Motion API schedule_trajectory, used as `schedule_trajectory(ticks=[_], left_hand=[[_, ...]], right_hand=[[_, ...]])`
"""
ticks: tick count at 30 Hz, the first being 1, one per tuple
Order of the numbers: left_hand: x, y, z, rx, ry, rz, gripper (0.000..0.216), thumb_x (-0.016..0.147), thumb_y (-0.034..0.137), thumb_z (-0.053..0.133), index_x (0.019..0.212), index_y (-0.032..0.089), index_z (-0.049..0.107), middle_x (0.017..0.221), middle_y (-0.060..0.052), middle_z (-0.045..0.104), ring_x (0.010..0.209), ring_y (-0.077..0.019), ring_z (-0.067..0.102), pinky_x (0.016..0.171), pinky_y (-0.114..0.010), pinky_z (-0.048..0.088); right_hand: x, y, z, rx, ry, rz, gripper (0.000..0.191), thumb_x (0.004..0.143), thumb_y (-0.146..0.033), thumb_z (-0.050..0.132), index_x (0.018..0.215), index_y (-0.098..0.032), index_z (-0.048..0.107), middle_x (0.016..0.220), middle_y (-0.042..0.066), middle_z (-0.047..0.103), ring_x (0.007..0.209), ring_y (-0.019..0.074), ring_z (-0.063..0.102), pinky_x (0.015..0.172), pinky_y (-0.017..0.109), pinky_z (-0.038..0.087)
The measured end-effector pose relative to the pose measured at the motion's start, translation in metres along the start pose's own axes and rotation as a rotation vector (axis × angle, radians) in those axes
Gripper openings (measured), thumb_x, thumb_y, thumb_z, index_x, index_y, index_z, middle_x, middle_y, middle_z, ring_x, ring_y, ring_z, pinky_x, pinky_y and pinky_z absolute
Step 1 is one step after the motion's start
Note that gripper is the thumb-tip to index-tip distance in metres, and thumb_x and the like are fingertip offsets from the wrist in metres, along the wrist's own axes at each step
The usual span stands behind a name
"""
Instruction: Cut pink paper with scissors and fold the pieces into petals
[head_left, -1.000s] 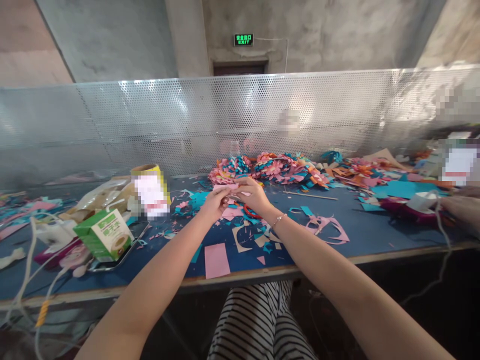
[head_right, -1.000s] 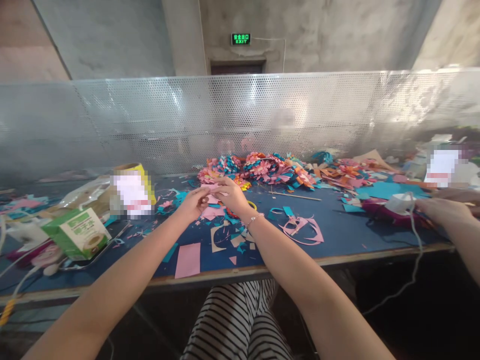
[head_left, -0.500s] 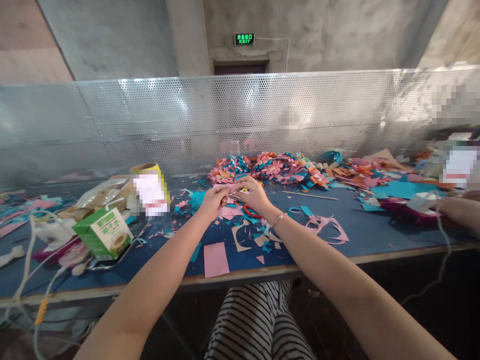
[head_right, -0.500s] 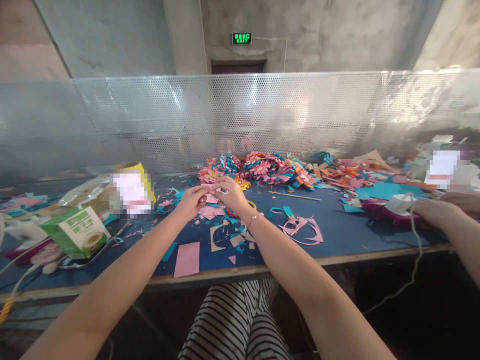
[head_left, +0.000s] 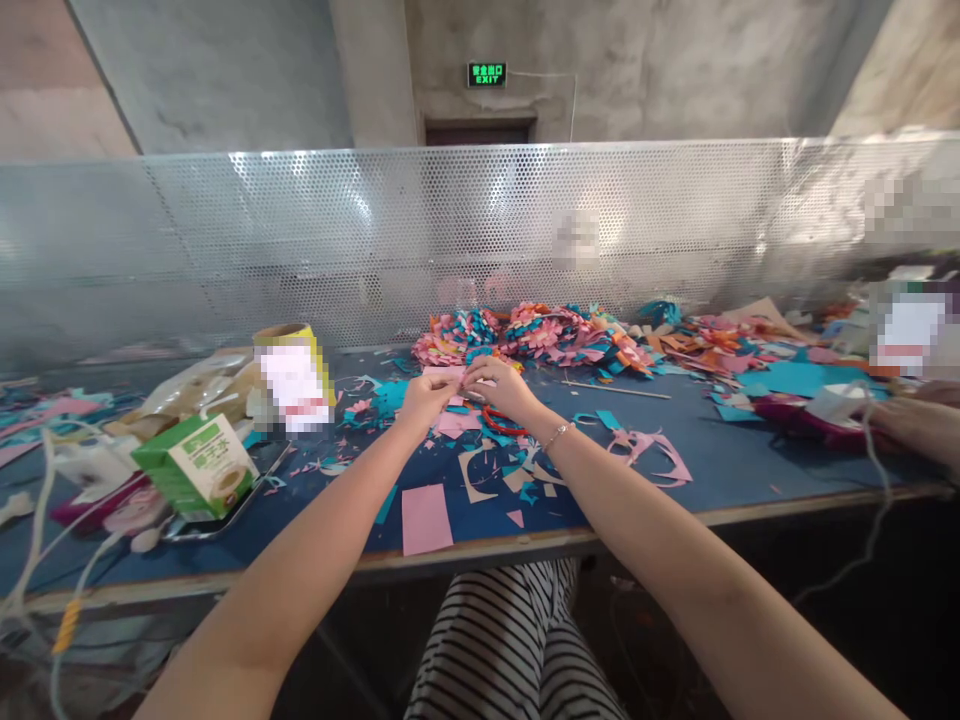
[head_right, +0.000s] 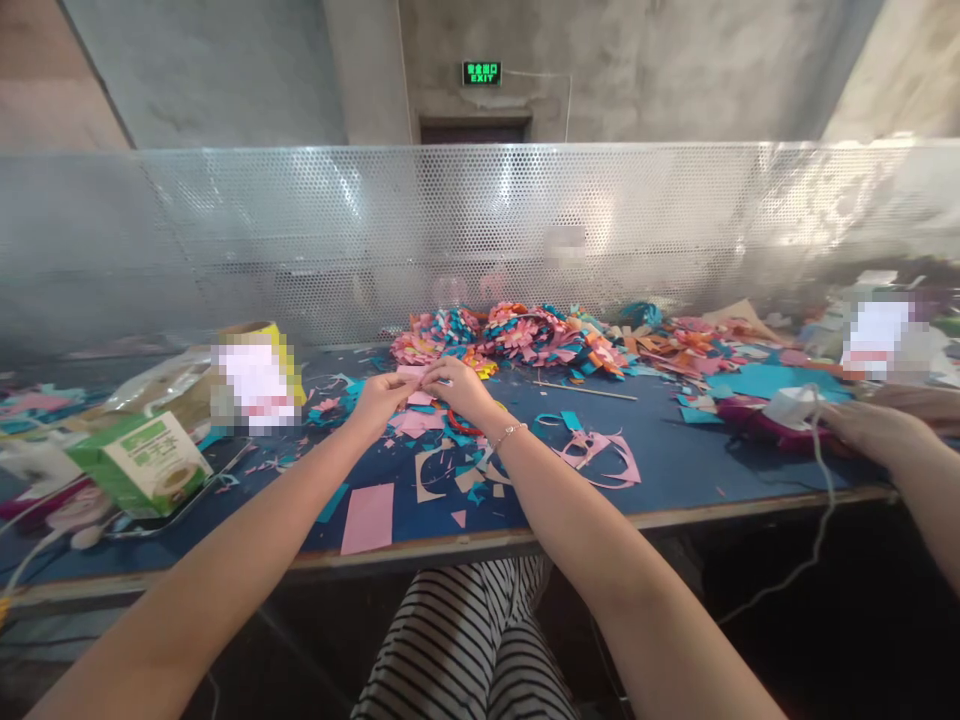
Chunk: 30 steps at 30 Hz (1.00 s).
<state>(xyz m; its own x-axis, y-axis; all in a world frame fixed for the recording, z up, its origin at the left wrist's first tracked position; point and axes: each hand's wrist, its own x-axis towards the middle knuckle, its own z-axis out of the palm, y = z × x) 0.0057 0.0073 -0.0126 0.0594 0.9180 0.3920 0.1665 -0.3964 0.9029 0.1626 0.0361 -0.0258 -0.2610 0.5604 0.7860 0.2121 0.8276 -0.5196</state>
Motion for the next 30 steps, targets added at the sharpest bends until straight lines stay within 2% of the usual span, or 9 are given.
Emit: schedule_trajectory(ticks=[5, 9, 13, 21, 26, 30], left_hand=[[0.0, 0.002, 0.0, -0.014, 0.025, -0.018, 0.023, 0.058, 0.028, 0.066, 0.074, 0.011, 0.068, 0.043, 0.004, 0.046, 0.039, -0.0053, 0.031, 0.04, -0.022, 0.019], [0.002, 0.0, -0.001, -0.029, 0.035, -0.022, 0.026, 0.056, 0.028, 0.068, 0.075, 0.011, 0.068, 0.048, 0.001, 0.053, 0.04, -0.005, 0.033, 0.041, -0.022, 0.022], [0.002, -0.002, 0.0, -0.03, 0.047, -0.039, 0.026, 0.055, 0.028, 0.068, 0.074, 0.011, 0.068, 0.051, 0.0, 0.055, 0.041, -0.005, 0.034, 0.042, -0.022, 0.024], [0.004, -0.009, 0.002, -0.021, 0.069, -0.083, 0.019, 0.057, 0.026, 0.067, 0.069, 0.011, 0.067, 0.041, 0.004, 0.045, 0.038, -0.0055, 0.031, 0.041, -0.022, 0.02], [0.005, -0.007, 0.004, -0.069, 0.059, -0.057, 0.022, 0.058, 0.028, 0.068, 0.072, 0.011, 0.068, 0.039, 0.004, 0.042, 0.037, -0.0057, 0.032, 0.041, -0.022, 0.021], [0.005, -0.005, 0.004, -0.094, 0.072, -0.034, 0.025, 0.058, 0.03, 0.069, 0.074, 0.011, 0.068, 0.038, 0.005, 0.041, 0.037, -0.0054, 0.031, 0.04, -0.022, 0.021]], right_hand=[[-0.002, -0.003, 0.0, 0.007, -0.003, -0.043, 0.003, 0.072, -0.02, 0.062, 0.071, -0.018, 0.064, 0.084, 0.005, 0.062, 0.084, 0.0157, 0.056, 0.077, 0.032, 0.046], [-0.004, -0.004, 0.0, -0.019, -0.02, -0.082, 0.002, 0.071, -0.019, 0.063, 0.071, -0.019, 0.064, 0.084, 0.005, 0.061, 0.085, 0.0161, 0.055, 0.079, 0.033, 0.045], [-0.005, -0.004, 0.001, -0.04, -0.04, -0.04, 0.004, 0.072, -0.018, 0.061, 0.069, -0.018, 0.065, 0.084, 0.005, 0.06, 0.083, 0.0153, 0.055, 0.077, 0.031, 0.045], [-0.005, 0.002, 0.005, 0.004, -0.079, 0.057, 0.005, 0.07, -0.016, 0.06, 0.069, -0.017, 0.065, 0.081, 0.004, 0.058, 0.078, 0.014, 0.055, 0.075, 0.03, 0.045], [-0.006, 0.0, 0.004, 0.108, -0.012, 0.109, 0.005, 0.07, -0.022, 0.063, 0.07, -0.018, 0.065, 0.087, 0.005, 0.059, 0.084, 0.0155, 0.056, 0.077, 0.031, 0.046], [-0.006, -0.001, 0.004, 0.127, 0.037, 0.085, 0.007, 0.071, -0.024, 0.063, 0.071, -0.018, 0.065, 0.088, 0.006, 0.059, 0.087, 0.016, 0.056, 0.076, 0.03, 0.046]])
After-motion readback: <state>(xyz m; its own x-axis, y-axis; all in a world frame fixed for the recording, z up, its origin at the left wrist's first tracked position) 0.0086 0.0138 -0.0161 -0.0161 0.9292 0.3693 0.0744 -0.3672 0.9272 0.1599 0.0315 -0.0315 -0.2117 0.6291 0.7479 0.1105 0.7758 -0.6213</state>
